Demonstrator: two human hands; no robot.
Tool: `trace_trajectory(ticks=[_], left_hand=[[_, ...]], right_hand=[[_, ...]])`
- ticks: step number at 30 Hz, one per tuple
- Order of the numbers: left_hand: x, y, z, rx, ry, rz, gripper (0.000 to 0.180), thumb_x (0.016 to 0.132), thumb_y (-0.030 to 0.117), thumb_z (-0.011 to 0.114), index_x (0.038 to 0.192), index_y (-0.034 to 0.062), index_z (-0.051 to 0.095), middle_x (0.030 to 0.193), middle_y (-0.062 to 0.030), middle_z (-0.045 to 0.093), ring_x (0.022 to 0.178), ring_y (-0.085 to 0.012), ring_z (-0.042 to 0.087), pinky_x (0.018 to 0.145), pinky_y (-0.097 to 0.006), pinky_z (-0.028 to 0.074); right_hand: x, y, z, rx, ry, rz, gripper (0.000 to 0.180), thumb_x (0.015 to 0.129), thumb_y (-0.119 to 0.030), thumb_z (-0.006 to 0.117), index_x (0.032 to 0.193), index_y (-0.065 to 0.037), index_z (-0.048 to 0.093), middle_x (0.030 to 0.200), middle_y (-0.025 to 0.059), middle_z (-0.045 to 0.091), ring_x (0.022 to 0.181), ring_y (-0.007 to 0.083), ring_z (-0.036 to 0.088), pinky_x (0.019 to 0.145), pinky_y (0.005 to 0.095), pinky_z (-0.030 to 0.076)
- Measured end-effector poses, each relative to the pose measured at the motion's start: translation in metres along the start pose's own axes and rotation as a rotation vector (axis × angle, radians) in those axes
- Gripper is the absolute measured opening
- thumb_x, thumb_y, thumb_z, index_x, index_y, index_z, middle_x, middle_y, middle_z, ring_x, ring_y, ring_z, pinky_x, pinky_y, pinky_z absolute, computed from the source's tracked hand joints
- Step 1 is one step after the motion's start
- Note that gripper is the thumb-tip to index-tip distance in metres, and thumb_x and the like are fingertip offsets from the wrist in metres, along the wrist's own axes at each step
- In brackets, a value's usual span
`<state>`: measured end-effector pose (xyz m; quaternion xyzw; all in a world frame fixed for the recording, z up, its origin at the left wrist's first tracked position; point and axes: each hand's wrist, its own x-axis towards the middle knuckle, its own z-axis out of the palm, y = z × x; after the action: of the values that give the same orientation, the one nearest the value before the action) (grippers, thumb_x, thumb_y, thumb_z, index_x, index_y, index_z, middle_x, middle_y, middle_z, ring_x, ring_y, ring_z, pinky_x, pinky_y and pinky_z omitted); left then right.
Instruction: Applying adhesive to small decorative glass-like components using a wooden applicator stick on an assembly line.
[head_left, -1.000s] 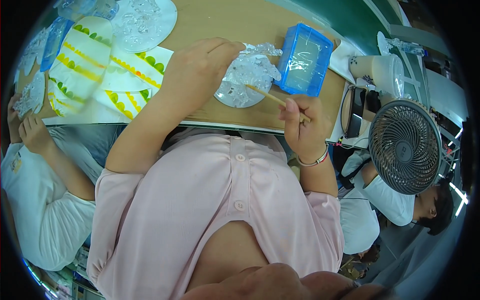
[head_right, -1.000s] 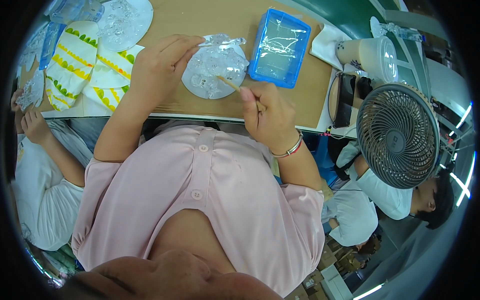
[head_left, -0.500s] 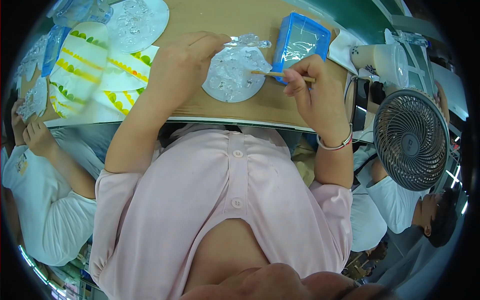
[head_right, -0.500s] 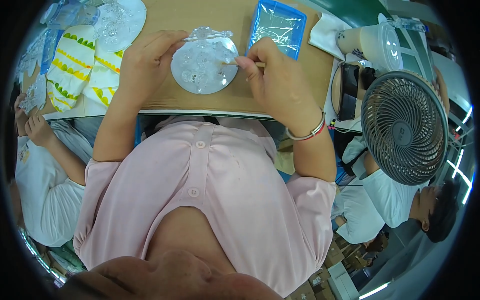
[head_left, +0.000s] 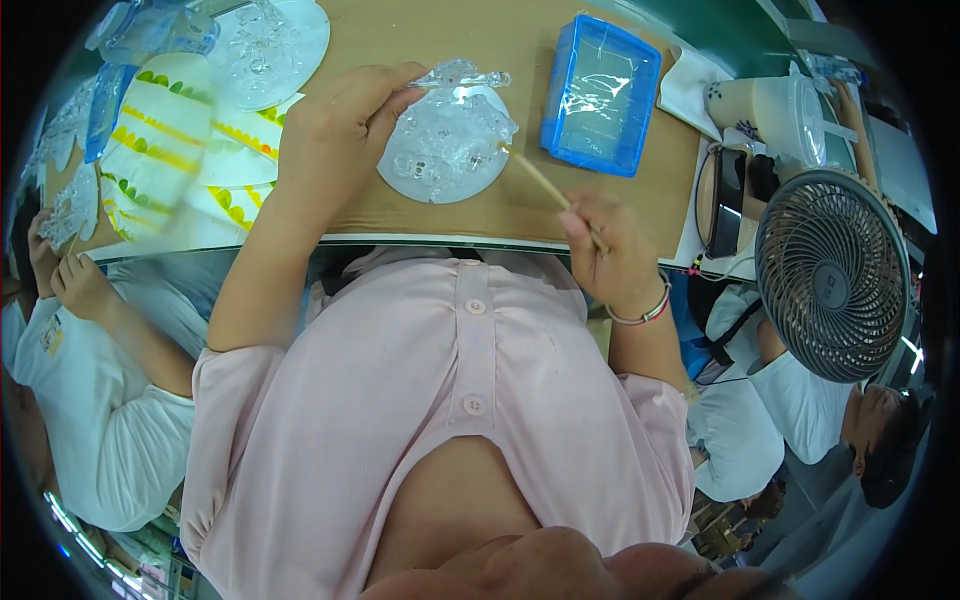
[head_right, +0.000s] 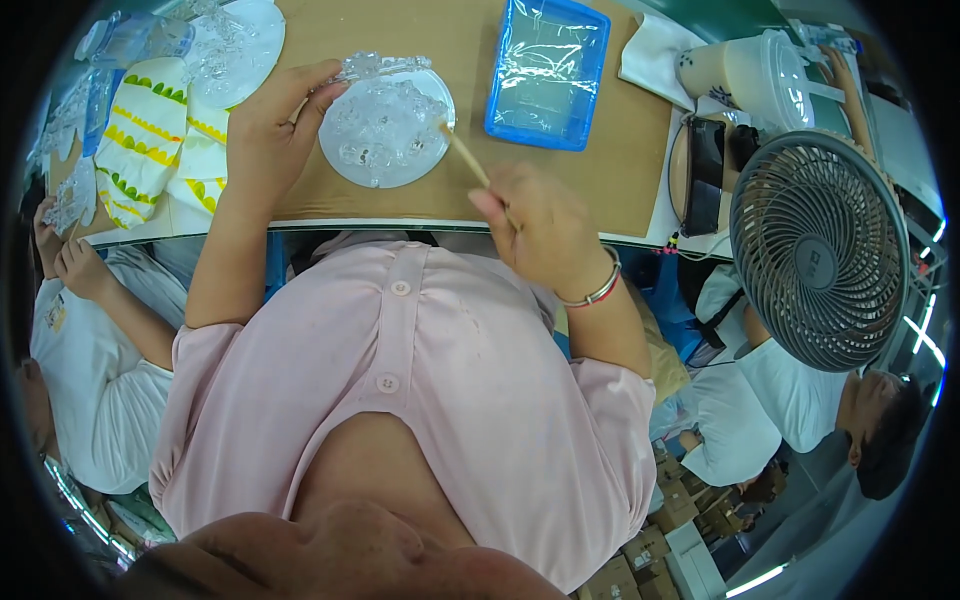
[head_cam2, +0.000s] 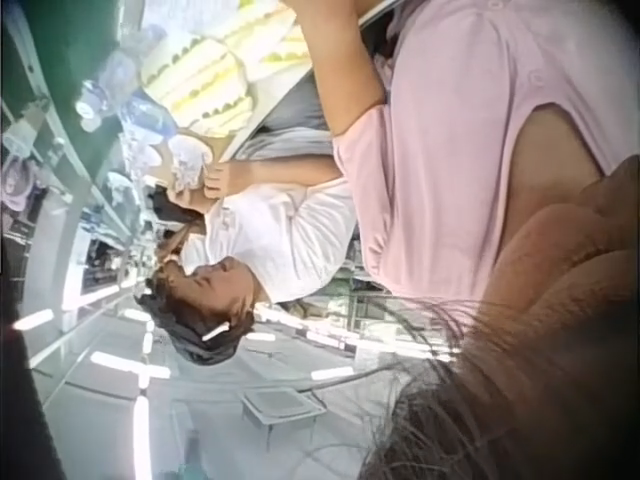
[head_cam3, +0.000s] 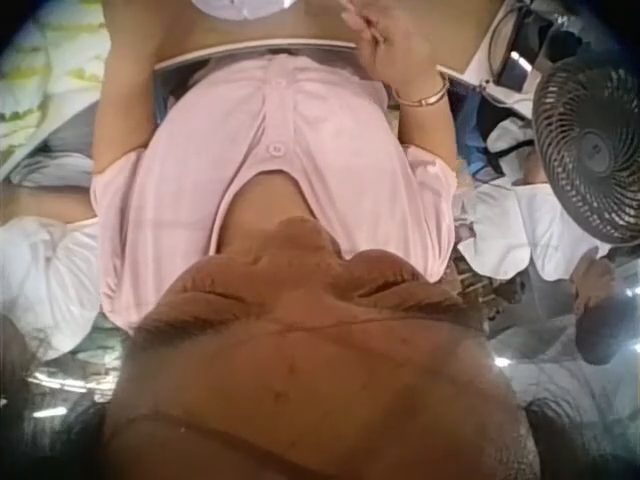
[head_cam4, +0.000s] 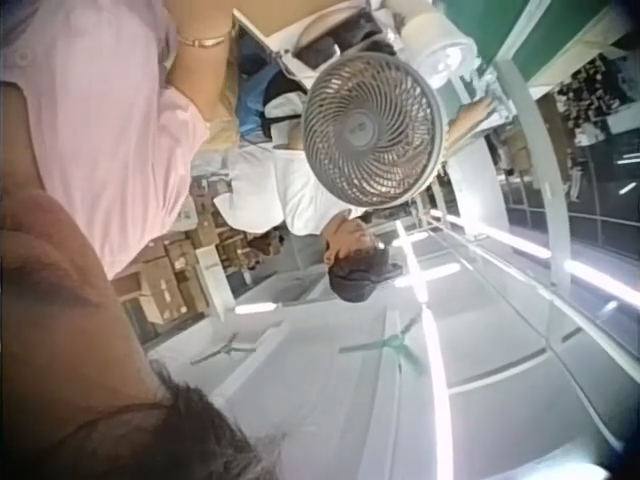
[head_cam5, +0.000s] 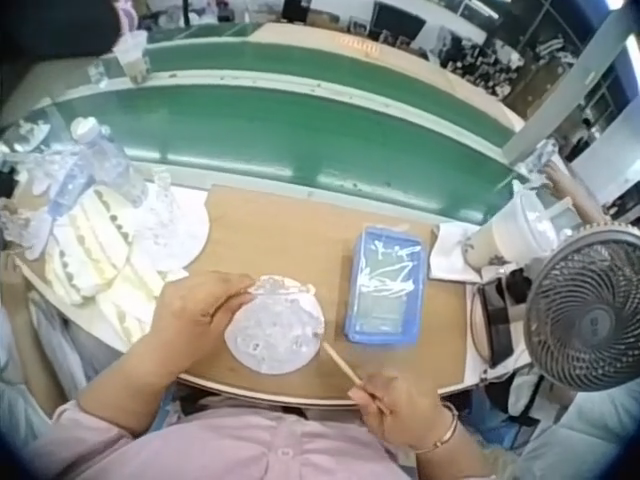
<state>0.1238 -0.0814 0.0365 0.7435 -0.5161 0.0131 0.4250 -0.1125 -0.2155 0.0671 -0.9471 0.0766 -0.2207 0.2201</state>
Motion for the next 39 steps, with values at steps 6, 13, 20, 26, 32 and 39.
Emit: trace_trajectory(ticks=[6,13,20,26,32,39], left_hand=[[0.0,-0.002,0.002,-0.006,0.023,0.039,0.017,0.079,0.008,0.069,0.096,0.0086,0.068,0.082,-0.0059,0.067,0.068,-0.0222,0.062,0.058,-0.03,0.049],[-0.004,0.002,0.002,-0.001,0.058,0.029,0.014,0.08,0.007,0.069,0.094,0.0071,0.069,0.082,-0.0064,0.068,0.068,-0.0227,0.063,0.059,-0.029,0.05],[-0.007,0.002,0.0,-0.013,0.073,0.016,0.014,0.08,0.009,0.07,0.093,0.0068,0.069,0.083,-0.007,0.068,0.068,-0.0224,0.064,0.059,-0.029,0.05],[-0.017,0.0,-0.003,0.045,0.058,0.01,0.017,0.08,0.006,0.071,0.097,0.0024,0.069,0.085,-0.0092,0.07,0.069,-0.0156,0.065,0.063,-0.025,0.051],[-0.016,0.0,0.007,0.025,0.202,0.009,0.013,0.078,0.011,0.072,0.091,0.0059,0.07,0.081,-0.0065,0.069,0.071,-0.0206,0.066,0.06,-0.027,0.05],[-0.017,0.004,-0.002,-0.033,0.065,-0.067,0.027,0.075,0.015,0.075,0.099,0.0074,0.066,0.087,-0.0072,0.068,0.077,-0.0242,0.066,0.066,-0.032,0.052]], right_hand=[[-0.014,-0.004,0.006,0.182,0.066,0.029,0.012,0.088,-0.005,0.061,0.091,-0.003,0.05,0.081,0.0148,0.066,0.062,0.0246,0.063,0.054,0.028,0.048],[-0.021,-0.016,0.01,0.158,0.038,-0.066,0.015,0.084,-0.003,0.064,0.09,-0.003,0.05,0.081,0.0145,0.066,0.062,0.0262,0.063,0.054,0.0291,0.049],[-0.017,-0.017,0.025,0.187,0.068,-0.059,0.015,0.084,-0.004,0.064,0.09,-0.004,0.05,0.082,0.015,0.066,0.063,0.0268,0.063,0.054,0.0315,0.049],[-0.014,-0.021,0.021,0.252,0.052,-0.09,0.013,0.087,-0.005,0.062,0.091,-0.002,0.05,0.082,0.0155,0.066,0.062,0.0252,0.063,0.054,0.0299,0.049],[-0.027,-0.014,0.026,0.214,0.196,0.147,0.009,0.093,-0.008,0.054,0.093,0.0,0.048,0.081,0.015,0.066,0.063,0.0175,0.065,0.056,0.0249,0.05],[-0.029,-0.021,0.023,0.225,0.156,0.065,0.008,0.095,-0.006,0.05,0.092,0.001,0.047,0.079,0.0157,0.066,0.064,0.0166,0.064,0.056,0.0237,0.049]])
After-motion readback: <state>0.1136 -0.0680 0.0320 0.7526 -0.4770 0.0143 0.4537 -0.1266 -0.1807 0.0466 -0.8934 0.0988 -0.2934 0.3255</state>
